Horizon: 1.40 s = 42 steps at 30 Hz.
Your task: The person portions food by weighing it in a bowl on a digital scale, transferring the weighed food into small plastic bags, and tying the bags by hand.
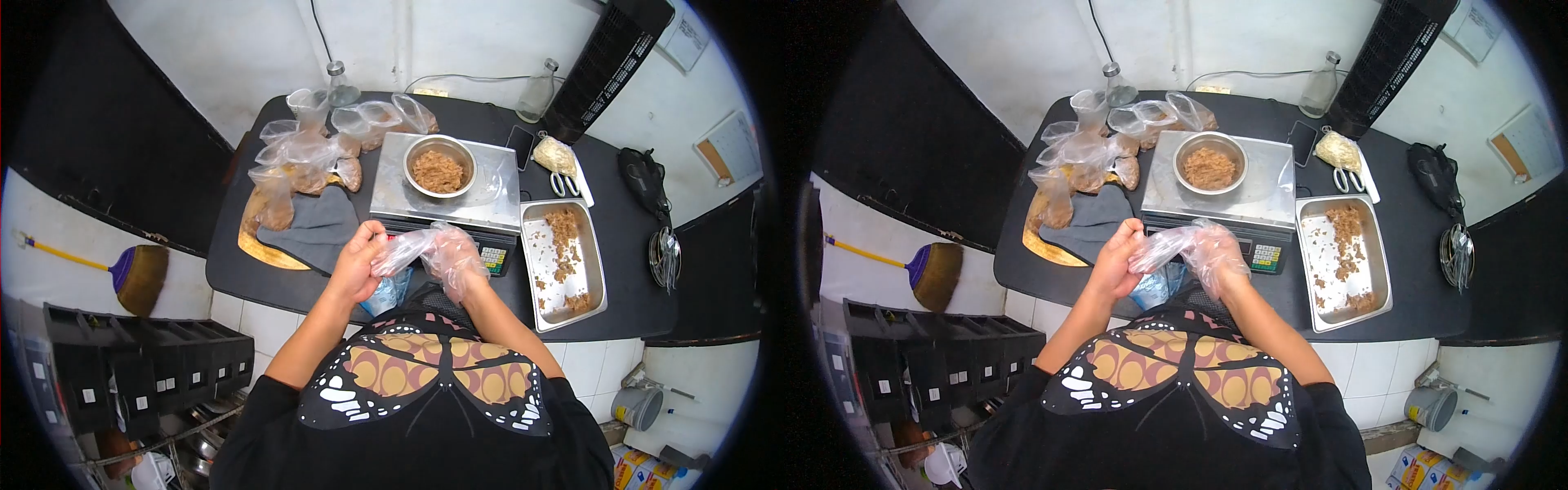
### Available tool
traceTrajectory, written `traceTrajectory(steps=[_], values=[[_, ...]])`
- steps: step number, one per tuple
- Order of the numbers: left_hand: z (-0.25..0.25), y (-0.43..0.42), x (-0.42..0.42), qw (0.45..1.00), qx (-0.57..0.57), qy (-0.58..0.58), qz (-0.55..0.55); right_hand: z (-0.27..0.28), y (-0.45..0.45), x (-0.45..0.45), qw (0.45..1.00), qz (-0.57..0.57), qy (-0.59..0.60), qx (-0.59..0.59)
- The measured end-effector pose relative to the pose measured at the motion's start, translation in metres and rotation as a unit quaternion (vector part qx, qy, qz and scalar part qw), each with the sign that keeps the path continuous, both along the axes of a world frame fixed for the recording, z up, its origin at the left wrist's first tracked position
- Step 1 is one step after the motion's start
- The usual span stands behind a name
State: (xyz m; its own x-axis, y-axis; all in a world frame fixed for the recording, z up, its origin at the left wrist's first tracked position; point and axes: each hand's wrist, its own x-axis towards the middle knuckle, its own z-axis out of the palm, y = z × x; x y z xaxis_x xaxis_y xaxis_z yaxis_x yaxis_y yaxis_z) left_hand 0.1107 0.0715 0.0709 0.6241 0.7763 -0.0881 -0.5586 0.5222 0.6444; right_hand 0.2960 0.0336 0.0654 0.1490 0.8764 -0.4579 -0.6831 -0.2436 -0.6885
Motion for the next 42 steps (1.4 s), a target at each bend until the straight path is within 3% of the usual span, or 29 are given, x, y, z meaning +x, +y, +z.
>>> traceTrajectory(steps=[2, 3, 5, 6, 9, 10, 13, 14, 16, 17, 19, 22, 26, 29, 30, 33, 39, 42], values=[[0.008, -0.005, 0.003, 0.995, 0.068, 0.064, -0.019, -0.015, 0.004, 0.015, 0.995, 0.083, 0.023, 0.046], [0.006, -0.001, 0.0, 0.965, 0.187, 0.18, -0.035, -0.021, 0.005, 0.022, 0.989, 0.125, 0.034, 0.069], [-0.003, 0.009, -0.01, 0.823, 0.405, 0.393, -0.06, -0.016, 0.002, 0.014, 0.998, 0.057, -0.018, 0.037], [0.007, 0.006, -0.007, 0.725, 0.437, 0.531, 0.04, -0.008, 0.001, 0.007, 0.999, 0.023, -0.044, 0.02], [0.012, 0.01, -0.001, 0.624, 0.486, 0.585, 0.18, -0.009, -0.01, -0.01, 0.99, 0.053, -0.048, 0.121], [0.015, 0.01, -0.002, 0.628, 0.493, 0.577, 0.174, -0.008, -0.008, -0.005, 0.979, 0.119, -0.127, 0.109], [0.015, 0.009, -0.007, 0.581, 0.502, 0.605, 0.21, 0.005, 0.0, 0.01, 0.929, 0.092, -0.323, 0.156], [0.019, 0.009, -0.013, 0.58, 0.489, 0.624, 0.191, 0.013, 0.011, 0.018, 0.96, 0.069, -0.258, 0.09], [0.025, 0.007, -0.028, 0.575, 0.46, 0.661, 0.148, 0.038, 0.033, 0.051, 0.84, 0.04, -0.512, 0.175], [0.025, 0.008, -0.034, 0.571, 0.455, 0.669, 0.137, 0.061, 0.043, 0.061, 0.747, 0.044, -0.625, 0.221], [0.024, 0.011, -0.041, 0.562, 0.449, 0.685, 0.117, 0.06, 0.085, 0.08, 0.647, 0.086, -0.706, 0.275], [0.015, 0.018, -0.046, 0.576, 0.448, 0.675, 0.111, 0.076, 0.141, 0.066, 0.514, 0.308, -0.774, 0.203], [0.02, 0.024, -0.042, 0.589, 0.429, 0.674, 0.123, 0.02, 0.191, 0.062, 0.357, 0.414, -0.806, 0.227], [0.026, 0.027, -0.043, 0.602, 0.409, 0.677, 0.107, 0.0, 0.197, 0.055, 0.426, 0.441, -0.776, 0.148], [0.022, 0.028, -0.045, 0.606, 0.412, 0.673, 0.105, 0.003, 0.195, 0.053, 0.397, 0.44, -0.794, 0.138], [0.015, 0.034, -0.043, 0.621, 0.42, 0.658, 0.07, -0.024, 0.206, 0.049, 0.383, 0.414, -0.819, 0.104], [0.026, 0.054, -0.011, 0.642, 0.471, 0.604, 0.041, -0.025, 0.207, 0.066, 0.391, 0.426, -0.804, 0.139], [0.027, 0.071, 0.006, 0.654, 0.501, 0.566, 0.034, -0.011, 0.205, 0.082, 0.536, 0.346, -0.761, 0.115]])
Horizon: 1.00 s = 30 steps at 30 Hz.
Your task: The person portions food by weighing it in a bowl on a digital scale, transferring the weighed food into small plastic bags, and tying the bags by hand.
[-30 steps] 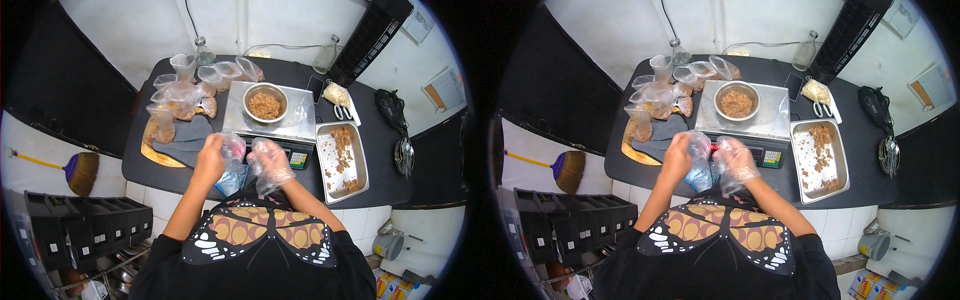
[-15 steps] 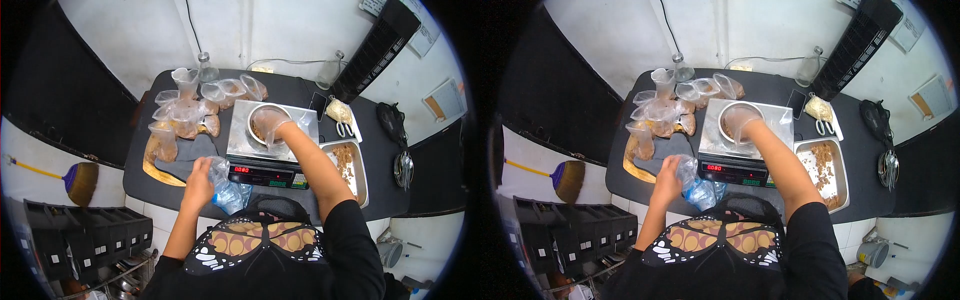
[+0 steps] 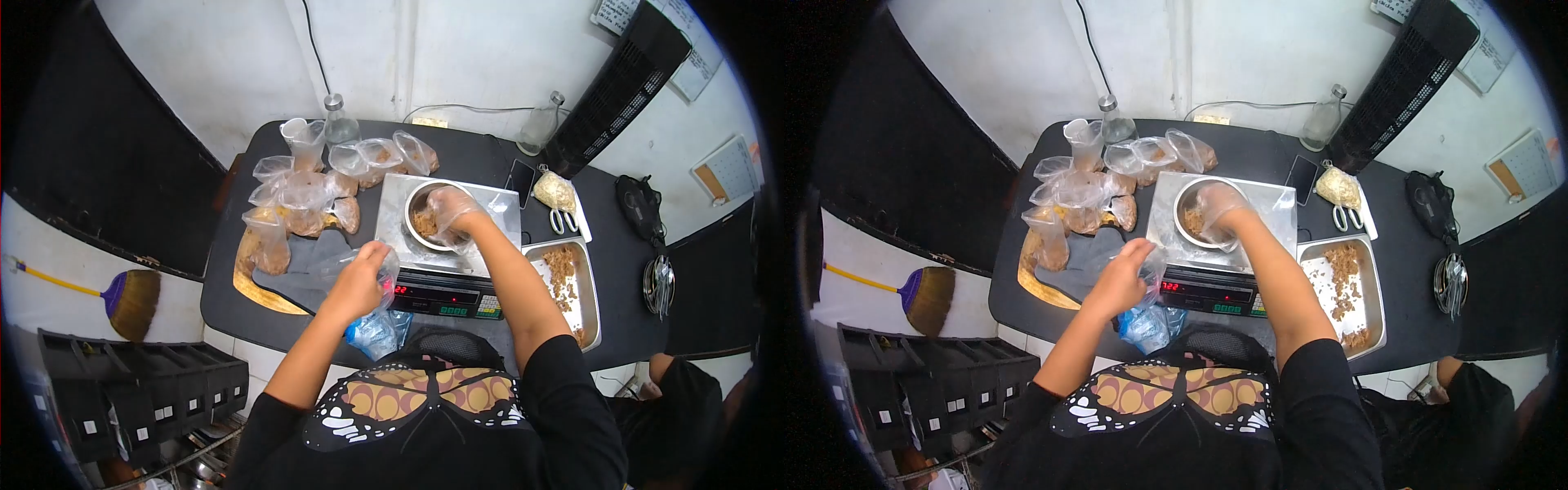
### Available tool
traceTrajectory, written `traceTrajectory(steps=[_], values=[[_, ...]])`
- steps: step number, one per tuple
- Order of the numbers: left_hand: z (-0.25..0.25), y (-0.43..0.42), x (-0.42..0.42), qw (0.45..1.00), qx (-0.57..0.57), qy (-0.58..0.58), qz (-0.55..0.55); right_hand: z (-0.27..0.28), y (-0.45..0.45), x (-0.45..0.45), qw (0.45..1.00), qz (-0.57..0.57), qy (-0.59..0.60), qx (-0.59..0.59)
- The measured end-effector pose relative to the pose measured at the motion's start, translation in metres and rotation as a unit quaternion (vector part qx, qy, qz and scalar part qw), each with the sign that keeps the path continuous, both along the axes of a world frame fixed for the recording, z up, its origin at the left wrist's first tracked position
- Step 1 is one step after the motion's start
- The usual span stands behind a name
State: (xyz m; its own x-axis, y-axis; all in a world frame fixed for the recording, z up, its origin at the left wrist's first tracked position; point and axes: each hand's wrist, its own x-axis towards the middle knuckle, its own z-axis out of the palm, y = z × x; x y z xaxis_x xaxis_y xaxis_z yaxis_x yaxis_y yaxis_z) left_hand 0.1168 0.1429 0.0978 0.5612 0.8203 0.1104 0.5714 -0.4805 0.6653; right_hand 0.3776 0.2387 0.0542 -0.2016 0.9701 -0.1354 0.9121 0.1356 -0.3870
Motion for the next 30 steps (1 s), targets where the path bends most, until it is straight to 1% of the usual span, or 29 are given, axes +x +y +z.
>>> traceTrajectory(steps=[1, 2, 3, 4, 7, 8, 11, 14, 17, 18, 20, 21, 22, 23, 24, 25, 26, 27, 29, 30], values=[[-0.004, 0.007, 0.005, 1.0, 0.003, -0.01, -0.017, 0.005, -0.002, 0.005, 0.994, -0.046, 0.097, -0.027], [-0.007, 0.015, 0.009, 0.999, -0.024, -0.016, -0.026, 0.013, -0.004, 0.009, 0.975, -0.092, 0.194, -0.055], [-0.011, 0.023, 0.014, 0.998, -0.051, -0.021, -0.037, 0.018, -0.006, 0.015, 0.944, -0.137, 0.289, -0.08], [-0.013, 0.03, 0.019, 0.995, -0.078, -0.026, -0.048, 0.002, 0.0, 0.023, 0.918, -0.167, 0.347, -0.091], [-0.013, 0.046, 0.03, 0.997, -0.064, -0.021, -0.042, 0.016, -0.007, 0.028, 0.839, -0.238, 0.476, -0.112], [-0.016, 0.049, 0.033, 0.996, -0.079, -0.027, -0.039, 0.027, -0.01, 0.022, 0.848, -0.258, 0.449, -0.115], [-0.024, 0.056, 0.04, 0.991, -0.127, -0.042, -0.027, 0.023, -0.017, 0.021, 0.73, -0.213, 0.635, -0.138], [-0.015, 0.055, 0.054, 0.982, -0.183, -0.031, 0.011, 0.053, -0.043, -0.008, 0.628, -0.264, 0.712, -0.168], [-0.021, 0.063, 0.068, 0.98, -0.194, -0.025, 0.038, 0.05, -0.052, -0.031, 0.592, -0.277, 0.743, -0.143], [-0.02, 0.066, 0.072, 0.98, -0.192, -0.019, 0.044, 0.055, -0.057, -0.033, 0.563, -0.29, 0.764, -0.125], [-0.015, 0.071, 0.079, 0.985, -0.167, 0.008, 0.045, 0.026, -0.041, -0.016, 0.541, -0.293, 0.783, -0.088], [-0.012, 0.073, 0.08, 0.987, -0.155, 0.021, 0.047, 0.021, -0.036, -0.011, 0.53, -0.294, 0.793, -0.069], [-0.007, 0.074, 0.082, 0.988, -0.144, 0.033, 0.048, 0.015, -0.03, -0.01, 0.566, -0.332, 0.754, -0.041], [-0.004, 0.075, 0.084, 0.989, -0.132, 0.046, 0.049, -0.001, -0.024, -0.004, 0.708, -0.279, 0.645, 0.071], [-0.003, 0.077, 0.085, 0.99, -0.124, 0.065, 0.033, -0.03, -0.017, 0.006, 0.816, -0.215, 0.506, 0.179], [-0.003, 0.08, 0.083, 0.99, -0.116, 0.085, 0.017, -0.047, -0.013, 0.014, 0.886, -0.142, 0.342, 0.28], [0.0, 0.082, 0.082, 0.989, -0.107, 0.105, 0.0, -0.027, -0.022, 0.008, 0.896, -0.189, 0.32, 0.242], [0.002, 0.083, 0.082, 0.987, -0.134, 0.093, -0.009, -0.029, -0.021, 0.01, 0.874, -0.198, 0.391, 0.209], [0.008, 0.082, 0.082, 0.979, -0.19, 0.069, -0.025, -0.034, -0.019, 0.013, 0.813, -0.209, 0.525, 0.137], [0.011, 0.084, 0.083, 0.977, -0.201, 0.067, -0.026, -0.021, -0.024, 0.012, 0.761, -0.227, 0.601, 0.086]])
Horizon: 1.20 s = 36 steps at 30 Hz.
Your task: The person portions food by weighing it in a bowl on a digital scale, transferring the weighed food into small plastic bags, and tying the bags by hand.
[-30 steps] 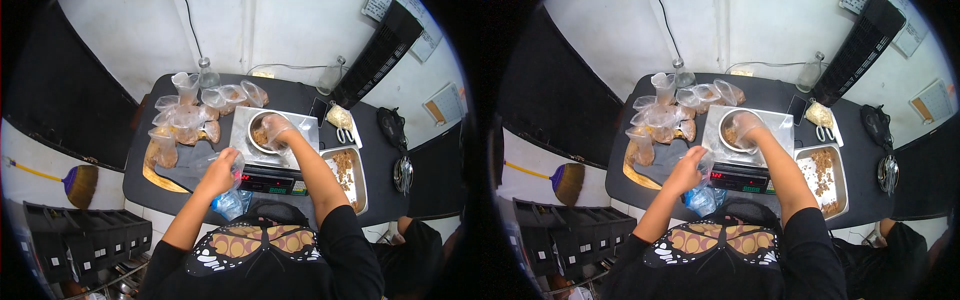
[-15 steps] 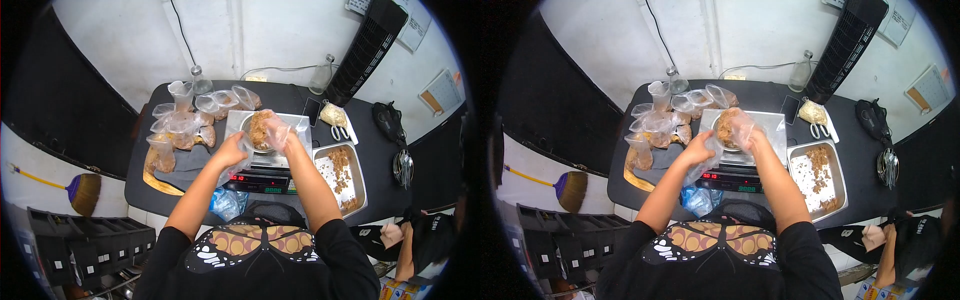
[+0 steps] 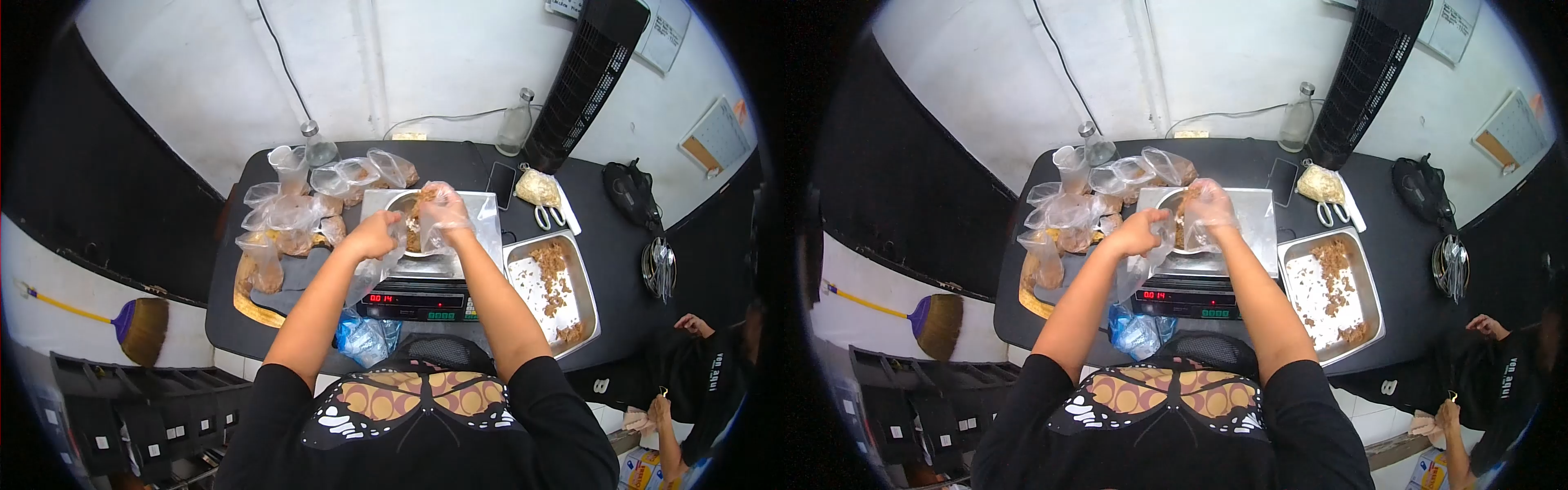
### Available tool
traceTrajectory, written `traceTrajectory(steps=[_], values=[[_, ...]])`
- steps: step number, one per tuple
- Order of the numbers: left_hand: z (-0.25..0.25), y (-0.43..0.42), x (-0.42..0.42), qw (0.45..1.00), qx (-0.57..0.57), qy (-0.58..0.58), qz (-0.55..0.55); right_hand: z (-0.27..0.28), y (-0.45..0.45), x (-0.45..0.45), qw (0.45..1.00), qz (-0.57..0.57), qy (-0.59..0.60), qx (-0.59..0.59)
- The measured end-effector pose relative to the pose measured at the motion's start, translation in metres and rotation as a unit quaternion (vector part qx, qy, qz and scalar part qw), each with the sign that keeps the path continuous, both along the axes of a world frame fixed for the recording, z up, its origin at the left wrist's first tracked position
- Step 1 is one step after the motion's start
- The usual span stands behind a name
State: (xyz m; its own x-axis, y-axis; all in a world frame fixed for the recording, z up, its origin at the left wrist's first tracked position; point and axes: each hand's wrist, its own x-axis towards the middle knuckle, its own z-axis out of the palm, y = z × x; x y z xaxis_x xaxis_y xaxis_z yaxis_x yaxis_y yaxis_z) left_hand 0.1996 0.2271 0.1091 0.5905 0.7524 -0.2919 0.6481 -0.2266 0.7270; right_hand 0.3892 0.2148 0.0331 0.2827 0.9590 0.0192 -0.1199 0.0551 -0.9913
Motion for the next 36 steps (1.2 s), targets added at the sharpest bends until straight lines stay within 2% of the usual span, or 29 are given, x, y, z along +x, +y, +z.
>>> traceTrajectory(steps=[1, 3, 4, 5, 6, 7, 8, 11, 15, 18, 20, 23, 25, 28, 30, 33, 34, 36], values=[[0.003, 0.004, 0.002, 1.0, -0.011, -0.001, 0.001, 0.013, -0.006, 0.001, 0.994, 0.012, 0.103, -0.027], [0.01, 0.005, 0.003, 1.0, -0.021, -0.012, 0.01, 0.042, -0.017, 0.001, 0.949, 0.035, 0.304, -0.078], [0.014, 0.004, 0.004, 0.999, -0.021, -0.021, 0.018, 0.032, -0.016, 0.006, 0.937, 0.076, 0.339, -0.039], [0.017, 0.005, 0.005, 0.999, -0.02, -0.031, 0.026, 0.031, -0.016, 0.001, 0.969, 0.09, 0.223, 0.058], [0.015, 0.006, 0.007, 0.998, -0.026, -0.044, 0.032, 0.03, -0.018, -0.006, 0.978, 0.101, 0.102, 0.153], [0.009, 0.007, 0.008, 0.997, -0.033, -0.056, 0.039, 0.029, -0.025, -0.007, 0.954, 0.119, 0.271, 0.05], [0.006, 0.006, 0.009, 0.996, -0.04, -0.068, 0.045, 0.06, -0.04, -0.017, 0.892, 0.09, 0.441, -0.051], [0.005, -0.004, 0.012, 0.99, -0.031, -0.125, 0.051, 0.046, -0.038, -0.034, 0.919, 0.056, 0.386, -0.051], [0.011, -0.014, 0.01, 0.989, -0.017, -0.142, 0.047, 0.038, -0.043, -0.044, 0.976, 0.014, 0.219, -0.001], [0.023, -0.023, 0.006, 0.991, -0.01, -0.121, 0.054, 0.044, -0.051, -0.05, 0.994, 0.059, 0.088, 0.014], [0.032, -0.03, 0.002, 0.993, -0.011, -0.1, 0.053, 0.047, -0.053, -0.048, 0.988, 0.121, 0.092, -0.028], [0.01, -0.031, -0.006, 0.982, 0.167, -0.085, 0.006, 0.055, -0.056, -0.047, 0.98, 0.19, 0.034, -0.055], [0.008, -0.039, -0.01, 0.982, 0.158, -0.101, 0.018, 0.065, -0.06, -0.049, 0.972, 0.221, -0.053, -0.066], [0.006, -0.053, -0.015, 0.978, 0.174, -0.109, 0.033, 0.082, -0.066, -0.053, 0.934, 0.245, -0.252, -0.064], [0.005, -0.061, -0.02, 0.977, 0.18, -0.105, 0.044, 0.089, -0.068, -0.059, 0.876, 0.243, -0.415, -0.026], [0.012, -0.077, -0.027, 0.979, 0.176, -0.095, 0.05, 0.114, -0.073, -0.066, 0.844, 0.281, -0.449, -0.082], [0.016, -0.082, -0.03, 0.978, 0.182, -0.094, 0.043, 0.114, -0.073, -0.064, 0.796, 0.291, -0.527, -0.059], [0.019, -0.091, -0.038, 0.973, 0.206, -0.098, 0.036, 0.121, -0.076, -0.065, 0.744, 0.315, -0.588, -0.044]])
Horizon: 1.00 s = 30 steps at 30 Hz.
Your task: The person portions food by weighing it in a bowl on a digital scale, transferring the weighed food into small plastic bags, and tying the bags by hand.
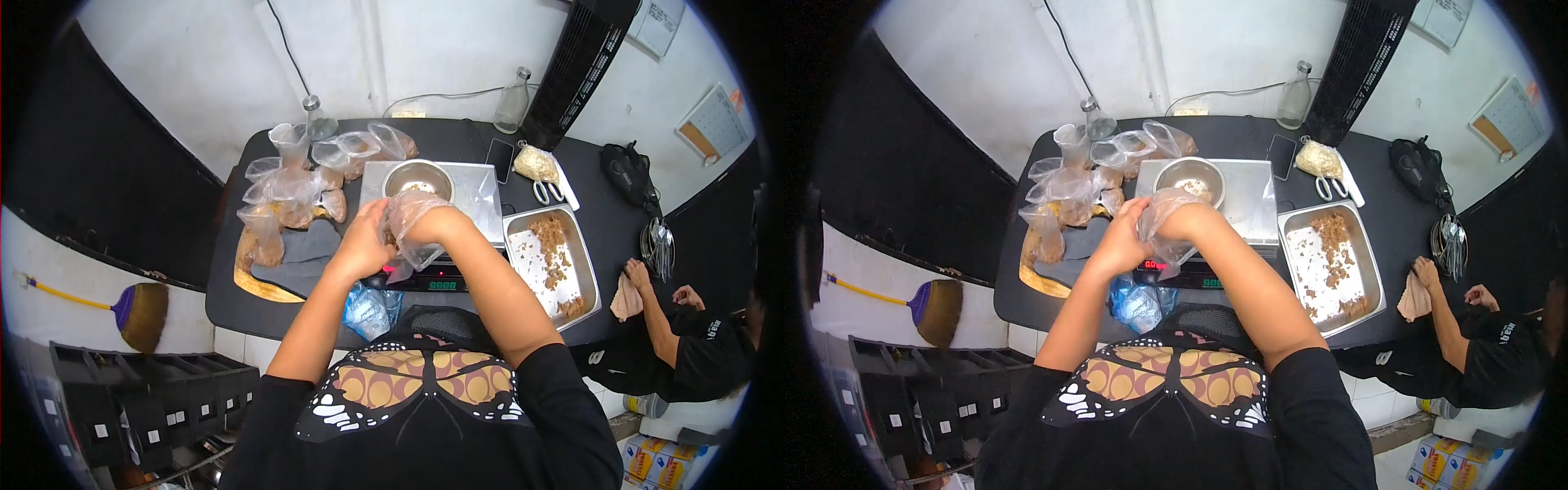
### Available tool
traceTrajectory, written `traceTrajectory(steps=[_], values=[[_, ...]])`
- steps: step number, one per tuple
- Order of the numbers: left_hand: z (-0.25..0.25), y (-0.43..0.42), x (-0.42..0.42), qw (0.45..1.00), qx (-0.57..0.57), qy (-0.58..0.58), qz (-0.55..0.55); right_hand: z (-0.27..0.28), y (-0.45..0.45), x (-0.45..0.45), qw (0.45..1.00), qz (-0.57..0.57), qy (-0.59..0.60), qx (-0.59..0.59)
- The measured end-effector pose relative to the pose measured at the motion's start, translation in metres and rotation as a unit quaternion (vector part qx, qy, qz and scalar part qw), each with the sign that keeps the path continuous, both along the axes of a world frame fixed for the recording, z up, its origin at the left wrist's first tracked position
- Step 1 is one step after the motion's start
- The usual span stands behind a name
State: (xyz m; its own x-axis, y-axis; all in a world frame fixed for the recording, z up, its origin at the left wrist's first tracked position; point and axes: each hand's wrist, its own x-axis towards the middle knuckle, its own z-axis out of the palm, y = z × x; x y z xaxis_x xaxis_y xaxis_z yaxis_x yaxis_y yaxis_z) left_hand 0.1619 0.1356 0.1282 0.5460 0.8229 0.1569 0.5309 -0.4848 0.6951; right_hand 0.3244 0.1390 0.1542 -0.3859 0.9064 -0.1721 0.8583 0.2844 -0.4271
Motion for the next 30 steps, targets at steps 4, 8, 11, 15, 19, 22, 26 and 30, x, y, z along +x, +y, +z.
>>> traceTrajectory(steps=[4, 8, 11, 15, 19, 22, 26, 30], values=[[0.018, -0.019, -0.011, 0.998, -0.046, -0.049, -0.011, 0.022, -0.017, -0.004, 0.998, 0.01, -0.055, 0.006], [-0.003, -0.028, -0.021, 0.997, -0.056, -0.034, -0.031, 0.008, -0.028, 0.011, 0.985, 0.033, 0.046, 0.165], [-0.009, -0.034, -0.023, 0.996, -0.071, -0.015, -0.043, 0.004, -0.022, 0.04, 0.982, -0.019, -0.027, 0.186], [-0.024, -0.042, -0.025, 0.997, -0.074, -0.01, -0.034, -0.007, 0.004, 0.078, 0.983, -0.056, -0.052, 0.168], [-0.028, -0.04, -0.026, 0.997, -0.068, -0.006, -0.032, -0.061, 0.057, 0.084, 0.981, -0.053, -0.072, 0.171], [-0.026, -0.039, -0.028, 0.997, -0.065, 0.0, -0.033, -0.079, 0.083, 0.058, 0.99, 0.017, -0.115, 0.076], [-0.028, -0.035, -0.033, 0.997, -0.071, -0.006, -0.032, -0.095, 0.082, 0.029, 0.992, -0.01, -0.086, 0.088], [-0.035, -0.03, -0.038, 0.996, -0.083, -0.025, -0.025, -0.096, 0.082, 0.025, 0.993, -0.029, -0.1, 0.059]])
